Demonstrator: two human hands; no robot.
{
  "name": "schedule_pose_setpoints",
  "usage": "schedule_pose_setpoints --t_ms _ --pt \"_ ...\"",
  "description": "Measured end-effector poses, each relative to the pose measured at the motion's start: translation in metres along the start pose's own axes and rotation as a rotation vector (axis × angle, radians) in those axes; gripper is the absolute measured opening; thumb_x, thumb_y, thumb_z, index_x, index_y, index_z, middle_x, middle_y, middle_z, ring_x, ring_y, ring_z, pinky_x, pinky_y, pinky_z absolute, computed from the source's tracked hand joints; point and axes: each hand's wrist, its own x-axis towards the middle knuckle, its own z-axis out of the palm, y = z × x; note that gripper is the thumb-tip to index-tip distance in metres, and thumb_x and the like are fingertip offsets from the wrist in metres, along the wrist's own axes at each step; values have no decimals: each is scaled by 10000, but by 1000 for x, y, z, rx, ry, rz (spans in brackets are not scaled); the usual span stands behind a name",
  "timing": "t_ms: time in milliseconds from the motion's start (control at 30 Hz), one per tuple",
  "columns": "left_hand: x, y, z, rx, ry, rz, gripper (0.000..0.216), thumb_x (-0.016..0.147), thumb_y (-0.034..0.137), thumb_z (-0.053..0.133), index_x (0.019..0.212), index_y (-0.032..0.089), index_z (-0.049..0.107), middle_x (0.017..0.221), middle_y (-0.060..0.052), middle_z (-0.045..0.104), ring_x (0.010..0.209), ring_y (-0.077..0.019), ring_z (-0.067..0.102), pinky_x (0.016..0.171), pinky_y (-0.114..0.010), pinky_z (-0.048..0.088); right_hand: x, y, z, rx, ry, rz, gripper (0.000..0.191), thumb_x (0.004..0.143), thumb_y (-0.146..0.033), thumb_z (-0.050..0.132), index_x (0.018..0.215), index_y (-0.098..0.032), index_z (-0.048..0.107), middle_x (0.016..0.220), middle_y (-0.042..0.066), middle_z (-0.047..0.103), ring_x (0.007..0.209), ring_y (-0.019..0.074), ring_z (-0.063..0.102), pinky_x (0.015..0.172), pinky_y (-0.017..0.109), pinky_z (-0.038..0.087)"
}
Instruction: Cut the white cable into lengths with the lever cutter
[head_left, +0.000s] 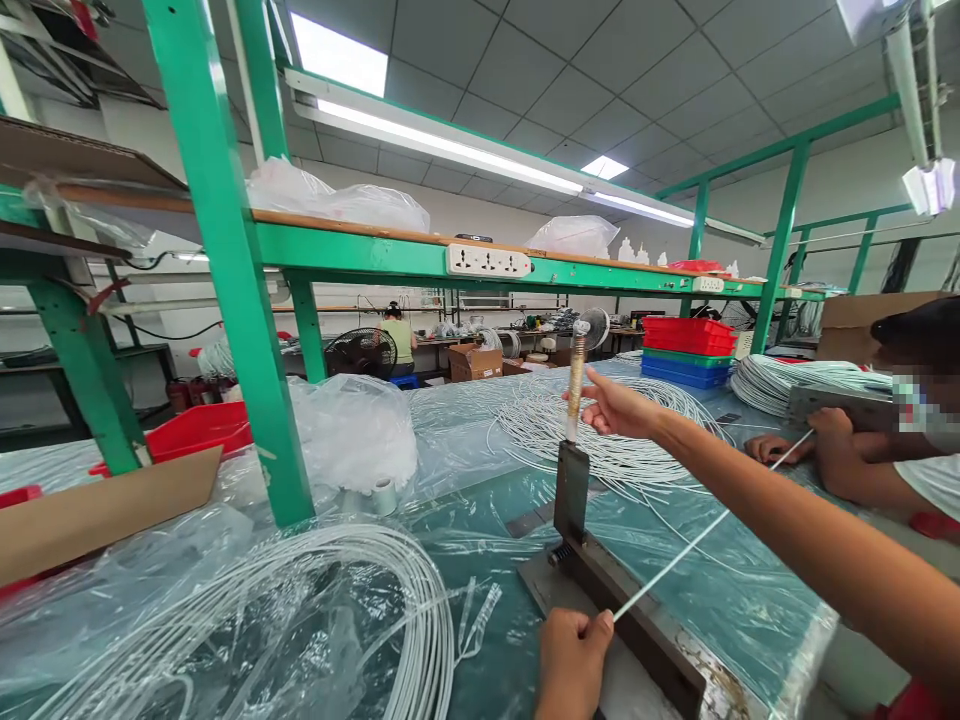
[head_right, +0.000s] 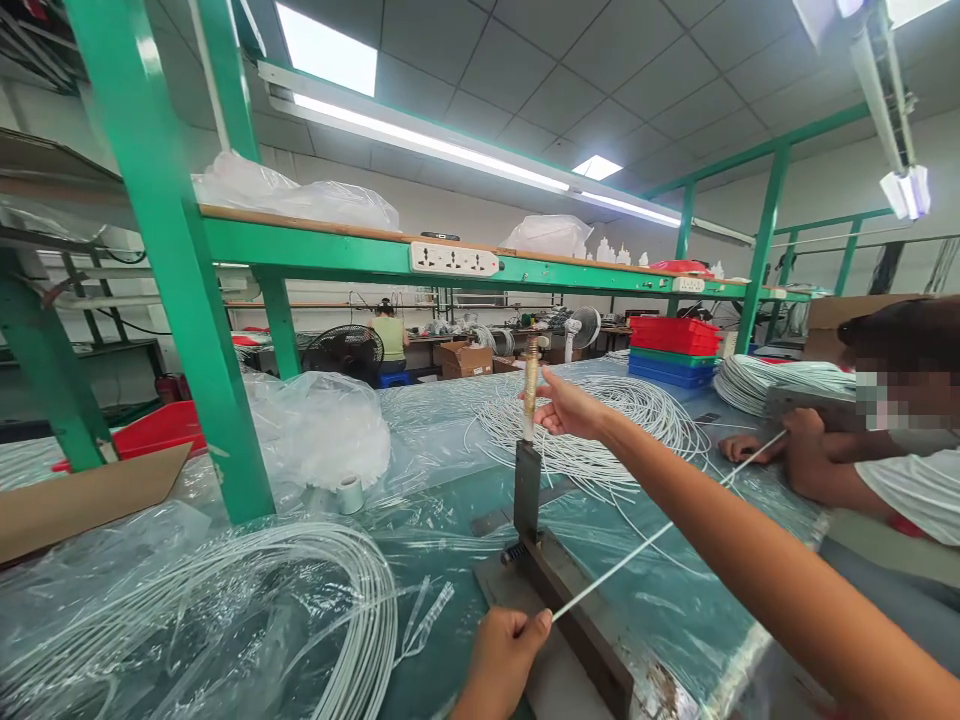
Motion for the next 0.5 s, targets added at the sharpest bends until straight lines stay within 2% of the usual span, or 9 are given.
schedule_pose_setpoints --t_ms 100,233,333,433,500 --pt "-2 5 -4 8 -30 -12 468 697 344 467 345 207 190 385 73 132 435 -77 162 469 -270 103 -55 9 -11 39 23 17 468 882 -502 180 947 -168 502 576 58 582 416 87 503 383 138 362" --pt "-4 10 -8 20 -42 -26 448 703 327 469 351 209 219 388 73 157 441 -82 178 475 -265 107 -126 41 -19 72 31 43 338 883 -409 305 824 -167 534 630 78 599 487 86 550 422 128 384" --pt "-5 12 -10 29 -45 -19 455 700 332 470 351 210 205 394 72 142 446 -84 172 481 -265 101 -166 70 -21 49 56 122 245 824 -411 437 910 -219 562 669 78 598 456 86 540 386 129 375" --pt "-4 12 -10 23 -56 -9 446 696 337 463 355 211 206 401 72 140 449 -84 166 482 -265 101 -187 89 -22 27 97 188 374 737 -414 558 1091 -311 493 715 68 603 378 81 509 323 133 339" --pt "-4 12 -9 19 -62 -6 439 693 341 459 360 211 204 408 72 143 451 -83 160 483 -264 103 -195 95 -22 27 75 219 476 694 -398 602 1142 -329 456 737 67 603 377 87 512 323 142 347"
